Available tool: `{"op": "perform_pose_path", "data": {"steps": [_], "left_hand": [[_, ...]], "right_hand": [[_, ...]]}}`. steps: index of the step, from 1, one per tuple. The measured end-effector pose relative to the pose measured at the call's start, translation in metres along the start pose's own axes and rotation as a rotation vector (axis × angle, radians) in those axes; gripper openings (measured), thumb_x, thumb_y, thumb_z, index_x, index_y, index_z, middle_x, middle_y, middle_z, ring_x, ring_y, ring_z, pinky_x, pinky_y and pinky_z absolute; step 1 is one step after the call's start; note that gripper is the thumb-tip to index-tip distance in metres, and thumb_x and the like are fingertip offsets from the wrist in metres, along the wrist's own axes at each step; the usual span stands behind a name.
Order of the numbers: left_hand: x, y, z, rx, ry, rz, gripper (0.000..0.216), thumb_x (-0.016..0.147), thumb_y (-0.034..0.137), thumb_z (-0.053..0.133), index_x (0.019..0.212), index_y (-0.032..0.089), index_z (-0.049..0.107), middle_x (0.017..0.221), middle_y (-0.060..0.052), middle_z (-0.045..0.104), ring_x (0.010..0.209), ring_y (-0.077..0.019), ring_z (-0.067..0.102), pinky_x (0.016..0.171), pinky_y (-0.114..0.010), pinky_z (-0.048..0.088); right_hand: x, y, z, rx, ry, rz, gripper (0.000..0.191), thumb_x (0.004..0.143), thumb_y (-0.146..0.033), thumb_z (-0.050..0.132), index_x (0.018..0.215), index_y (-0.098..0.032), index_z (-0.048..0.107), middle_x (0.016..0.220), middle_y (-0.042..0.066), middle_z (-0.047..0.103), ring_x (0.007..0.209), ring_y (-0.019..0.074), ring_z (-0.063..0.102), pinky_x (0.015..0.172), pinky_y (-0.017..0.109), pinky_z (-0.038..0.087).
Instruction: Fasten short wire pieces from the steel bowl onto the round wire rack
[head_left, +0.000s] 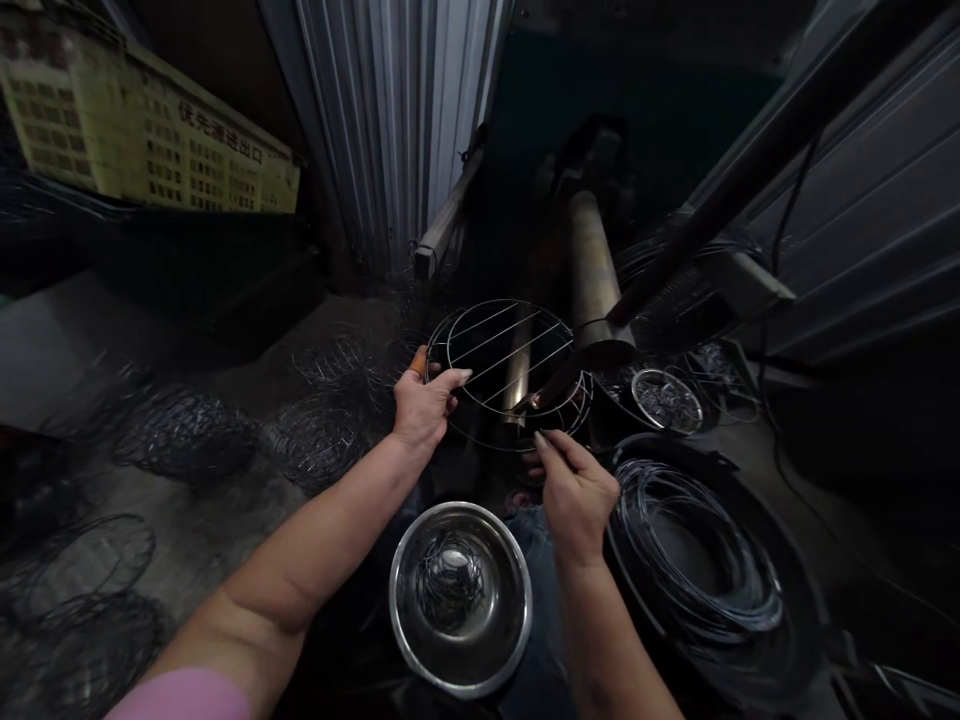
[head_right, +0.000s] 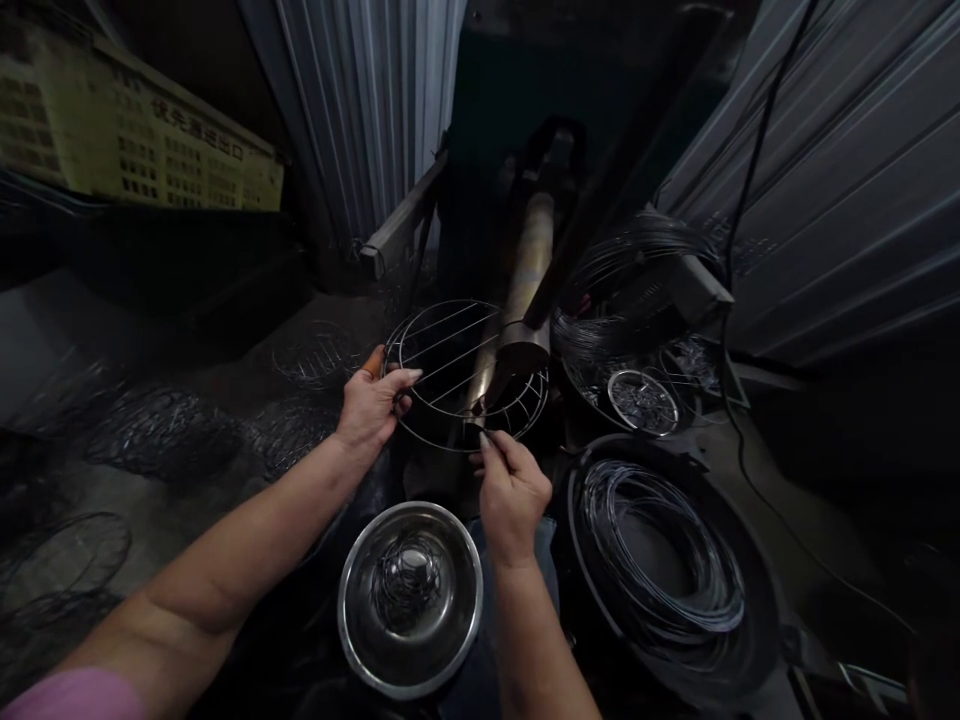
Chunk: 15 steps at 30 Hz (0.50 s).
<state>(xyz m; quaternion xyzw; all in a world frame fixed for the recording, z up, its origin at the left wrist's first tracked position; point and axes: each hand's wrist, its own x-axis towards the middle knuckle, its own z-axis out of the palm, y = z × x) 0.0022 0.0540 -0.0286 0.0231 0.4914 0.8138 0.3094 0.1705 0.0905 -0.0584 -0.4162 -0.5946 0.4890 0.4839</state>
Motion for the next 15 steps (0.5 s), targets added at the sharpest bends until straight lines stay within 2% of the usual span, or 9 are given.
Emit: {"op": "perform_pose_path", "data": {"steps": [2,5,9,12,15], "left_hand": [[0.002,0.002,-0.001,-0.003,-0.004,0.004,0.091,0.044,0.019,0.082,0.128,0.019,0.046,0.084,0.003,0.046,0.056,-0.0050,0.048,0.043,-0.017,0.034],[0.003,0.002,-0.003,0.006,0.009,0.019,0.090,0.043,0.018,0.083,0.126,0.019,0.049,0.089,0.002,0.046,0.057,-0.0046,0.050,0.043,-0.017,0.034],[0.000,-0.001,-0.004,0.016,0.013,0.000,0.091,0.043,0.018,0.083,0.127,0.019,0.049,0.097,0.000,0.045,0.060,-0.0047,0.051,0.043,-0.017,0.036],[-0.004,-0.002,-0.004,0.006,-0.002,0.003,0.093,0.044,0.017,0.083,0.130,0.019,0.048,0.101,-0.001,0.045,0.061,-0.0051,0.052,0.043,-0.018,0.037],[-0.008,-0.001,-0.003,-0.005,0.008,0.016,0.094,0.044,0.014,0.082,0.131,0.019,0.047,0.105,-0.002,0.045,0.058,-0.0046,0.052,0.042,-0.018,0.035]], "right_hand": [[-0.004,-0.002,0.001,0.118,0.047,-0.045,0.036,0.075,-0.040,0.072,0.094,-0.009,0.069,0.086,0.009,0.063,0.068,0.0141,0.061,0.057,0.023,0.052],[-0.008,-0.006,-0.003,0.100,-0.011,-0.128,0.030,0.077,-0.035,0.071,0.094,-0.011,0.069,0.089,0.008,0.063,0.072,0.0138,0.062,0.062,0.023,0.054],[-0.006,-0.004,-0.006,-0.008,-0.048,-0.025,0.036,0.073,-0.039,0.071,0.093,-0.009,0.070,0.085,0.009,0.063,0.063,0.0118,0.060,0.055,0.020,0.051],[-0.003,0.000,-0.003,-0.048,-0.043,0.078,0.047,0.072,-0.045,0.070,0.101,-0.009,0.069,0.082,0.008,0.063,0.057,0.0110,0.056,0.049,0.019,0.047],[-0.002,0.000,0.001,-0.117,-0.050,0.084,0.047,0.073,-0.047,0.067,0.100,-0.008,0.069,0.068,0.005,0.061,0.050,0.0101,0.052,0.045,0.018,0.043]]}}
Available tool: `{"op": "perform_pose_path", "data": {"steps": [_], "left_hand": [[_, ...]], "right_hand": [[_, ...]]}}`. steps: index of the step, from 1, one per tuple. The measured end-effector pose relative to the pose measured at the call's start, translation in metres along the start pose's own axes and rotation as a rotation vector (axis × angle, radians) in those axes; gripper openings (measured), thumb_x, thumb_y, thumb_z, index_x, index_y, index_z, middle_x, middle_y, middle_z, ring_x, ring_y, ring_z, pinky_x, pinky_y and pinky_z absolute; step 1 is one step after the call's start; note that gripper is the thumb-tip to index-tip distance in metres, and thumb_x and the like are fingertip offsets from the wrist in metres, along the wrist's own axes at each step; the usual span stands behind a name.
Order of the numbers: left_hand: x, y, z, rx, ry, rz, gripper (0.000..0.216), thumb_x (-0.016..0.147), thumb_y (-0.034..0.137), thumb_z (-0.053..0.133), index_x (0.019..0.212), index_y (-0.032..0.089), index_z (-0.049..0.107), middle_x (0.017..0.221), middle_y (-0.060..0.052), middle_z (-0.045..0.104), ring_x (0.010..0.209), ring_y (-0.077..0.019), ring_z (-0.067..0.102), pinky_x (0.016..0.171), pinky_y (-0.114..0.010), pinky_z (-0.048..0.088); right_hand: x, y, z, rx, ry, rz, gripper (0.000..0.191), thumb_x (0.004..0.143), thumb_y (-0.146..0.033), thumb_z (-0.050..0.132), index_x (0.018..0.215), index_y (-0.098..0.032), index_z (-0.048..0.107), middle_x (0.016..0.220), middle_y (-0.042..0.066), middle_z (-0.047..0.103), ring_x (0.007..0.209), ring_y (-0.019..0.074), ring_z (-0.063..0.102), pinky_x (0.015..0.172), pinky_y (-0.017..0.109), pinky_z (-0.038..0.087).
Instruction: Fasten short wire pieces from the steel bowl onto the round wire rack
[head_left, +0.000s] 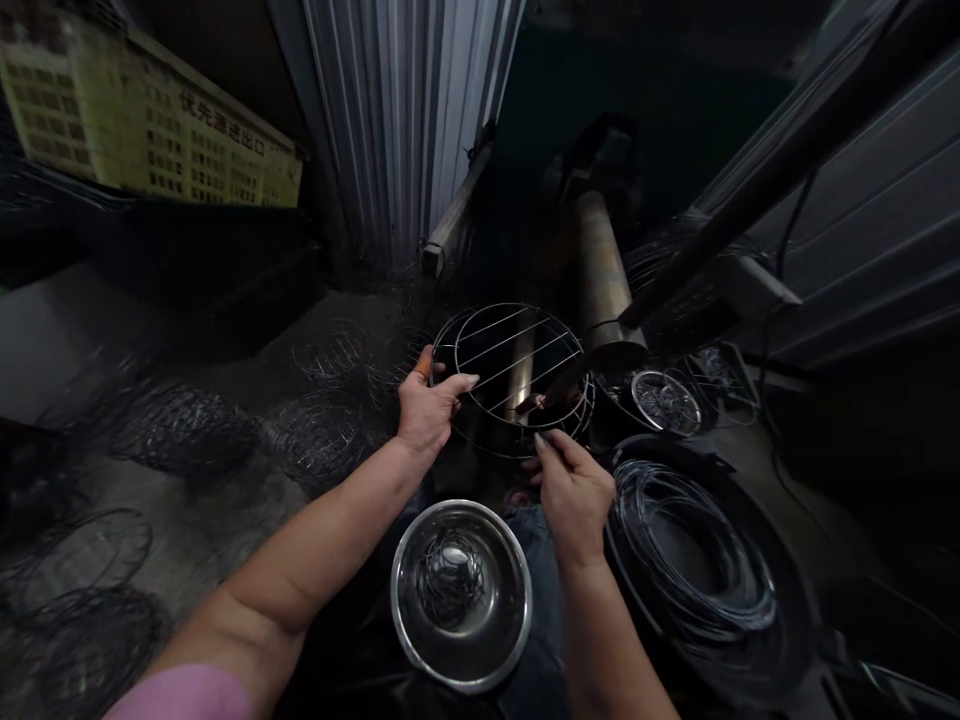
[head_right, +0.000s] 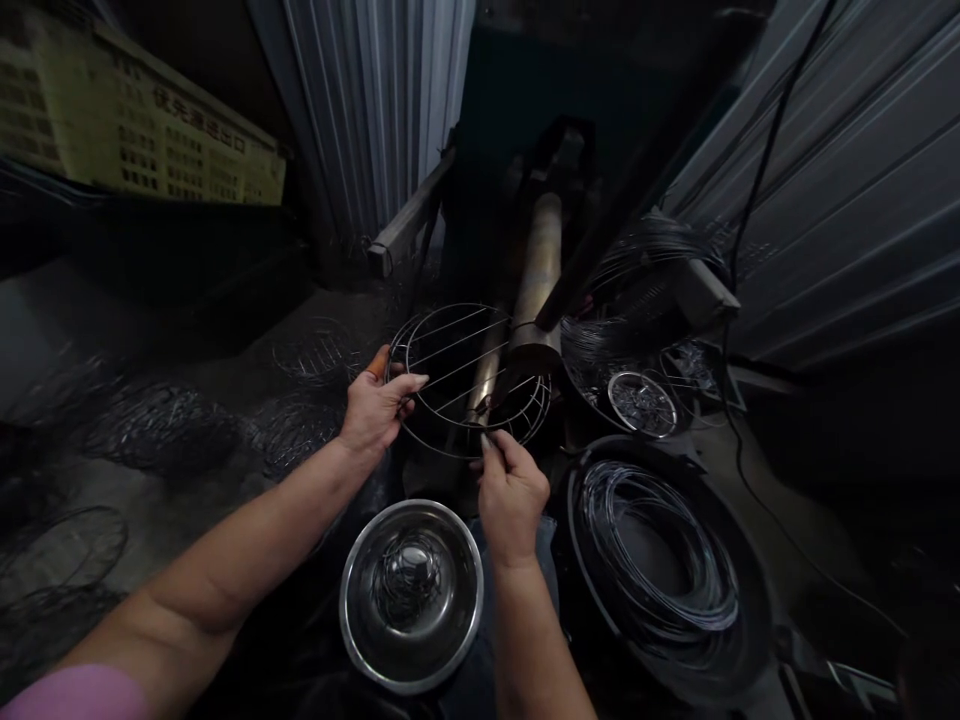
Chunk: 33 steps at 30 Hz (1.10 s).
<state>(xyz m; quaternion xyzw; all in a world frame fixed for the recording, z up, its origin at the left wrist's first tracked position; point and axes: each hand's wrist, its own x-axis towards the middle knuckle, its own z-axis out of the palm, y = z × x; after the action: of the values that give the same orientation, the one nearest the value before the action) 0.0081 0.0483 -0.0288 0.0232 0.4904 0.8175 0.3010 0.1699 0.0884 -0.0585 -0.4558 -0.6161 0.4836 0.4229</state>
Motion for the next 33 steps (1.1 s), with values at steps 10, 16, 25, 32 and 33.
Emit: {"op": "perform_pose_path", "data": {"steps": [10,16,25,32,33], "left_hand": [[0.005,-0.001,-0.002,0.006,0.003,-0.043,0.094,0.044,0.015,0.082,0.131,0.021,0.048,0.104,-0.001,0.045,0.060,-0.0043,0.052,0.044,-0.017,0.036],[0.015,-0.004,0.001,0.017,-0.008,-0.059,0.096,0.044,0.017,0.083,0.133,0.021,0.047,0.098,0.000,0.046,0.060,-0.0044,0.051,0.044,-0.017,0.034],[0.026,-0.004,0.010,0.018,0.011,-0.111,0.097,0.050,0.013,0.079,0.138,0.022,0.041,0.082,0.003,0.048,0.059,-0.0054,0.049,0.046,-0.017,0.032],[0.028,-0.003,0.013,0.047,0.020,-0.103,0.094,0.053,0.011,0.077,0.139,0.020,0.040,0.076,0.003,0.050,0.058,-0.0060,0.049,0.046,-0.018,0.031],[0.028,-0.003,0.013,0.051,0.024,-0.103,0.094,0.053,0.011,0.077,0.139,0.020,0.040,0.077,0.003,0.050,0.059,-0.0061,0.049,0.046,-0.018,0.031]], "right_hand": [[-0.003,0.002,0.014,0.121,0.111,-0.089,0.041,0.073,-0.044,0.069,0.090,-0.007,0.066,0.064,0.005,0.060,0.051,0.0124,0.056,0.045,0.018,0.045],[0.004,0.005,0.018,0.145,0.137,-0.092,0.040,0.073,-0.043,0.069,0.089,-0.006,0.065,0.062,0.005,0.059,0.050,0.0125,0.057,0.044,0.017,0.045],[0.019,-0.007,0.023,0.151,0.132,-0.033,0.041,0.068,-0.042,0.069,0.087,-0.006,0.065,0.059,0.004,0.058,0.047,0.0129,0.056,0.042,0.017,0.044],[0.020,-0.009,0.013,0.112,0.031,0.019,0.044,0.069,-0.044,0.070,0.093,-0.007,0.066,0.061,0.004,0.059,0.048,0.0129,0.055,0.039,0.016,0.040],[0.019,-0.007,0.011,0.087,0.008,0.026,0.045,0.070,-0.044,0.070,0.095,-0.008,0.066,0.063,0.004,0.059,0.048,0.0126,0.055,0.039,0.016,0.039]]}}
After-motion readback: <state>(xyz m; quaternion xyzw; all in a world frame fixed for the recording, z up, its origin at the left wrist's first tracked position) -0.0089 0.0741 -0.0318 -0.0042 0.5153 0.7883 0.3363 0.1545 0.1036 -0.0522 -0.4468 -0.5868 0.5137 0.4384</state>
